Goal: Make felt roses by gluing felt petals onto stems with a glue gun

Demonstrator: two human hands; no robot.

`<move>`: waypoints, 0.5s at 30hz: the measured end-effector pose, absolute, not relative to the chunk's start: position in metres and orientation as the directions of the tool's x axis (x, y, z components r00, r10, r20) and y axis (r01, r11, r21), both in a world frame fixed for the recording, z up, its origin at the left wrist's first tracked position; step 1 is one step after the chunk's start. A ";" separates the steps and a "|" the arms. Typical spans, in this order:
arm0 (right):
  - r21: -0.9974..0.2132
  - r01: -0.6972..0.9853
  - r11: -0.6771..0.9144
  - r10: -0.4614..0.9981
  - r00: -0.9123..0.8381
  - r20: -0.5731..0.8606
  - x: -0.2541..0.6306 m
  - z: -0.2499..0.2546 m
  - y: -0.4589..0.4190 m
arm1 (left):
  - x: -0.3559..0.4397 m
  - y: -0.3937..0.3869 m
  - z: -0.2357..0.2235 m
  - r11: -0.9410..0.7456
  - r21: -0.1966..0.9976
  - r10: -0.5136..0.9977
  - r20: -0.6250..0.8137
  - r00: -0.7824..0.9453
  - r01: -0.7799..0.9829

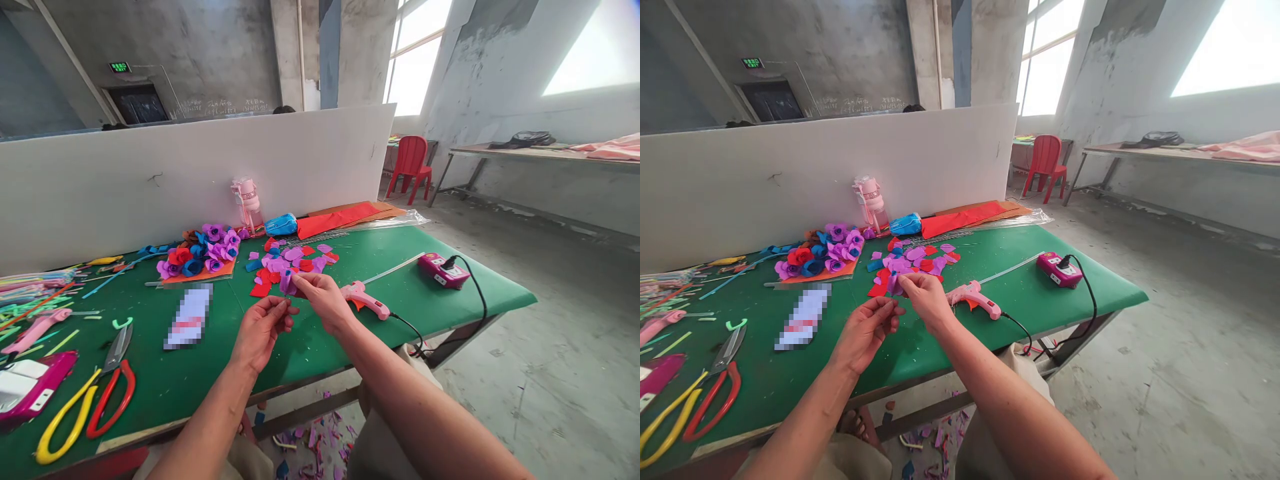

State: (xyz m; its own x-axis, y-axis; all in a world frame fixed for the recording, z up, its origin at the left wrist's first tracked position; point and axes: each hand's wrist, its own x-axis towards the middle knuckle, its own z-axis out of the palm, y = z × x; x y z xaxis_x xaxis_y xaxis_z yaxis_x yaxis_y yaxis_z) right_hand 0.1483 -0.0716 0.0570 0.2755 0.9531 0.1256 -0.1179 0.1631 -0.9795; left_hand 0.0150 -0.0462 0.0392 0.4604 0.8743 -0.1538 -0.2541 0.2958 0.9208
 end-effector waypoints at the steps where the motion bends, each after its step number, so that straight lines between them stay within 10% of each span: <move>1: -0.980 -0.120 0.161 0.954 0.273 0.123 0.148 0.057 -0.072 | 0.015 -0.046 0.039 0.297 0.920 0.873 -0.154 0.462 -0.254; 15: -0.955 -0.214 0.204 0.964 0.215 0.157 0.147 0.059 -0.071 | 0.015 -0.047 0.041 0.303 0.918 0.867 -0.154 0.473 -0.256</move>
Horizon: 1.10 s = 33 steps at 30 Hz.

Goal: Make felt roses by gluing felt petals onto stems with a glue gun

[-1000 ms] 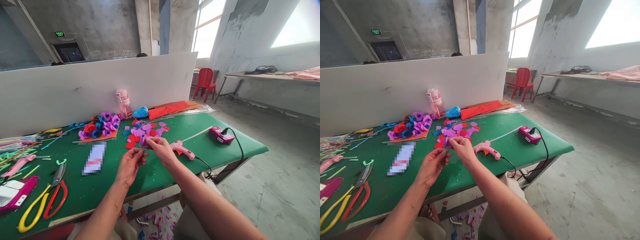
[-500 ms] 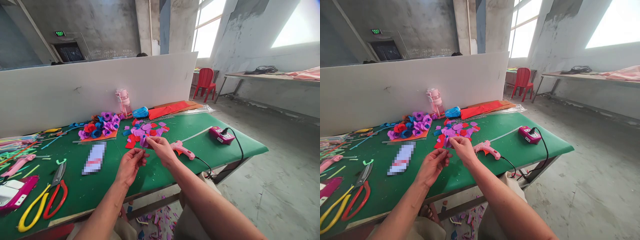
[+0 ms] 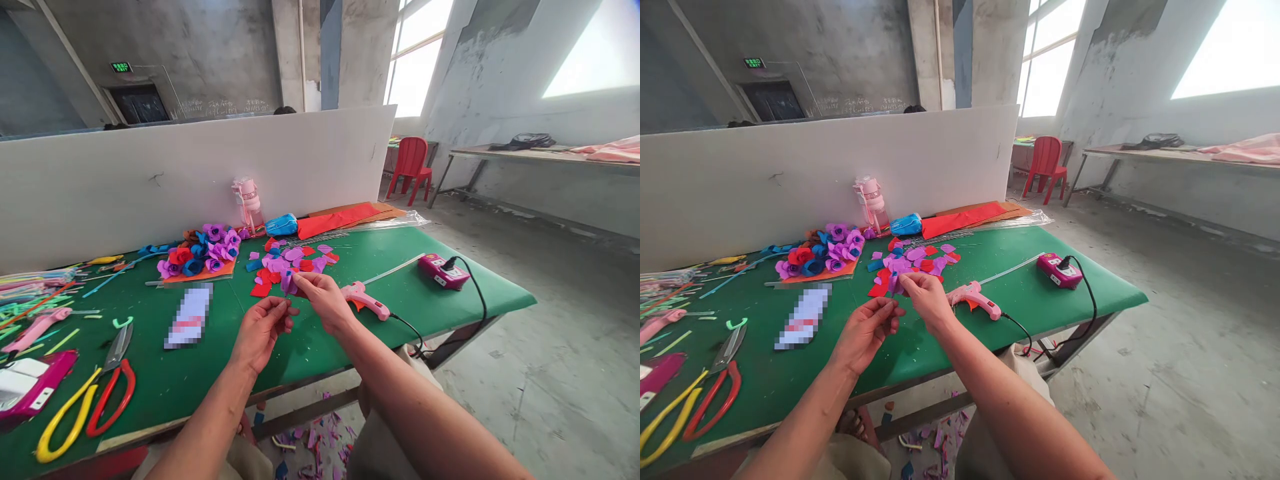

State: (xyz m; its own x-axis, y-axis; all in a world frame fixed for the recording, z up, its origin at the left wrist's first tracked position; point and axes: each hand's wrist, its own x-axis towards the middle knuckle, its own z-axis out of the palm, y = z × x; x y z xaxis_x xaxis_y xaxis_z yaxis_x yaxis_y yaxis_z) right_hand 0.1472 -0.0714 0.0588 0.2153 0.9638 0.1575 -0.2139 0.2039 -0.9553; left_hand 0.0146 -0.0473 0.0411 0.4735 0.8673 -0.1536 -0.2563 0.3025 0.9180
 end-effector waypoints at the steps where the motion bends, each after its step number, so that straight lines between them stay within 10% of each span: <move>1: -0.954 -0.218 0.207 0.964 0.214 0.161 0.147 0.059 -0.071 | 0.015 -0.048 0.041 0.302 0.918 0.867 -0.152 0.475 -0.257; 23: -0.943 -0.256 0.210 0.939 0.321 0.122 0.148 0.052 -0.066 | 0.011 -0.045 0.040 0.234 0.938 0.897 -0.106 0.428 -0.257; 33: -0.968 0.073 0.238 0.888 0.388 0.247 0.149 0.052 -0.067 | 0.015 -0.048 0.042 0.194 0.944 0.911 -0.073 0.405 -0.266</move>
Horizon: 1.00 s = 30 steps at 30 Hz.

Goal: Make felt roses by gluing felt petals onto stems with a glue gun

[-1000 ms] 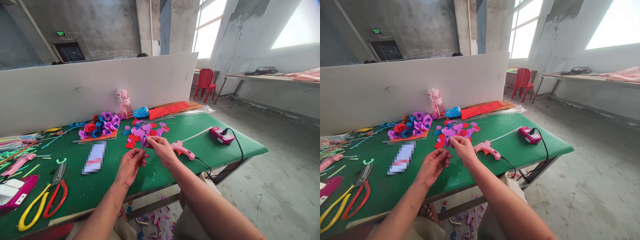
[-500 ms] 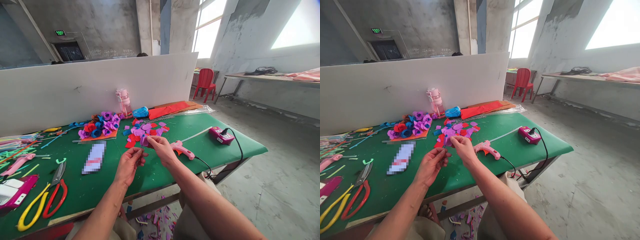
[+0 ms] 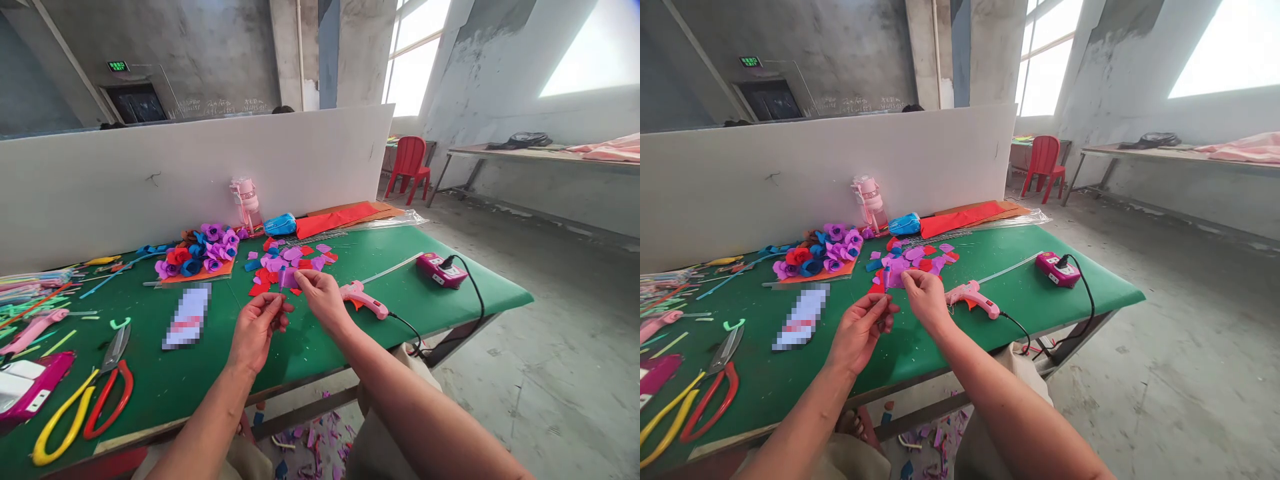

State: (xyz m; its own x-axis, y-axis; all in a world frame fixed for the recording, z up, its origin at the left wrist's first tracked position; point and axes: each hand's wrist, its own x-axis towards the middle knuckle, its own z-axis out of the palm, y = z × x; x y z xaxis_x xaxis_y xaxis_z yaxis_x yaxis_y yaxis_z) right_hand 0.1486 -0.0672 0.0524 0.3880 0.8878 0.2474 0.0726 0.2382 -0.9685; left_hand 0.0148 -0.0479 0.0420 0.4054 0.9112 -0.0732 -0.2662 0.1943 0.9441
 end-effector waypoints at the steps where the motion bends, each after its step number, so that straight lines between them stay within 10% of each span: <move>1: -0.967 0.081 0.241 0.888 0.383 0.253 0.148 0.052 -0.068 | 0.016 -0.048 0.042 0.195 0.944 0.910 -0.072 0.409 -0.267; 30: -0.935 -0.298 0.191 0.962 0.246 0.118 0.141 0.064 -0.076 | 0.019 -0.047 0.038 0.243 0.915 0.907 -0.097 0.410 -0.321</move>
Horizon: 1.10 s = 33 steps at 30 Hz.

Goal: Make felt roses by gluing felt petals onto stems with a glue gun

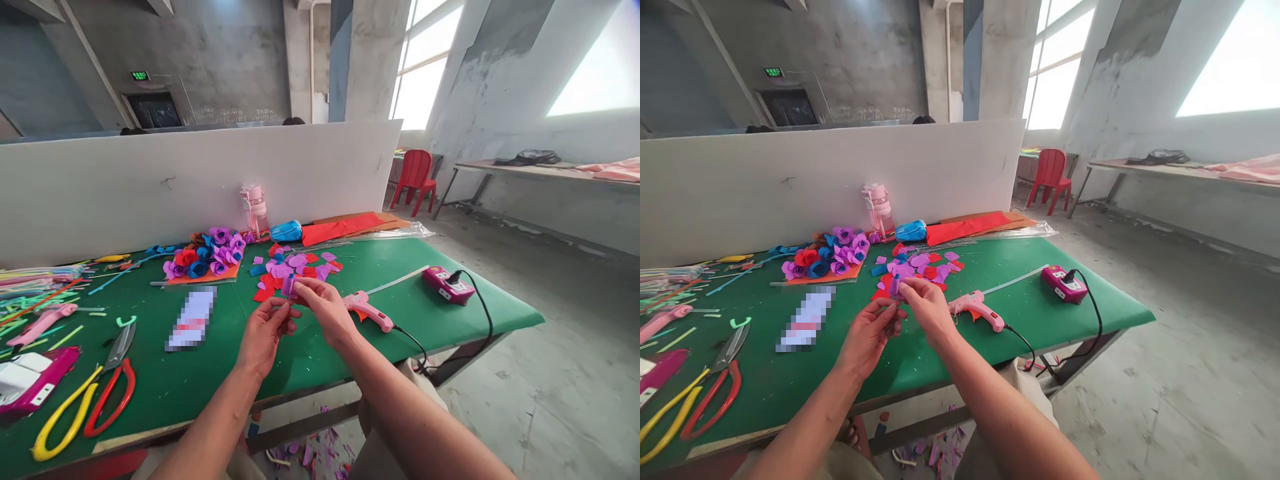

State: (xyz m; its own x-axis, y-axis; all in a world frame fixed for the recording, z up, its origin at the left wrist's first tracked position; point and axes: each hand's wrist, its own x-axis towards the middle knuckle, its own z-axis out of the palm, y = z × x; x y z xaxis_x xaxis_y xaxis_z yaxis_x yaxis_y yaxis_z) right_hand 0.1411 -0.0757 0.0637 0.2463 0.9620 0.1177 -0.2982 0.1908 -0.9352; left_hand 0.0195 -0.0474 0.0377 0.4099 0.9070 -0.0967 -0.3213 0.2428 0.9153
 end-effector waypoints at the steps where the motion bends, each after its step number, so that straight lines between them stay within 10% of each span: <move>1: -0.939 -0.297 0.175 0.966 0.237 0.105 0.141 0.064 -0.076 | 0.020 -0.047 0.037 0.246 0.911 0.908 -0.097 0.407 -0.332; 33: -0.914 -0.386 0.126 0.961 0.278 0.015 0.124 0.038 -0.070 | 0.035 -0.058 0.028 0.139 0.825 0.965 0.011 0.262 -0.548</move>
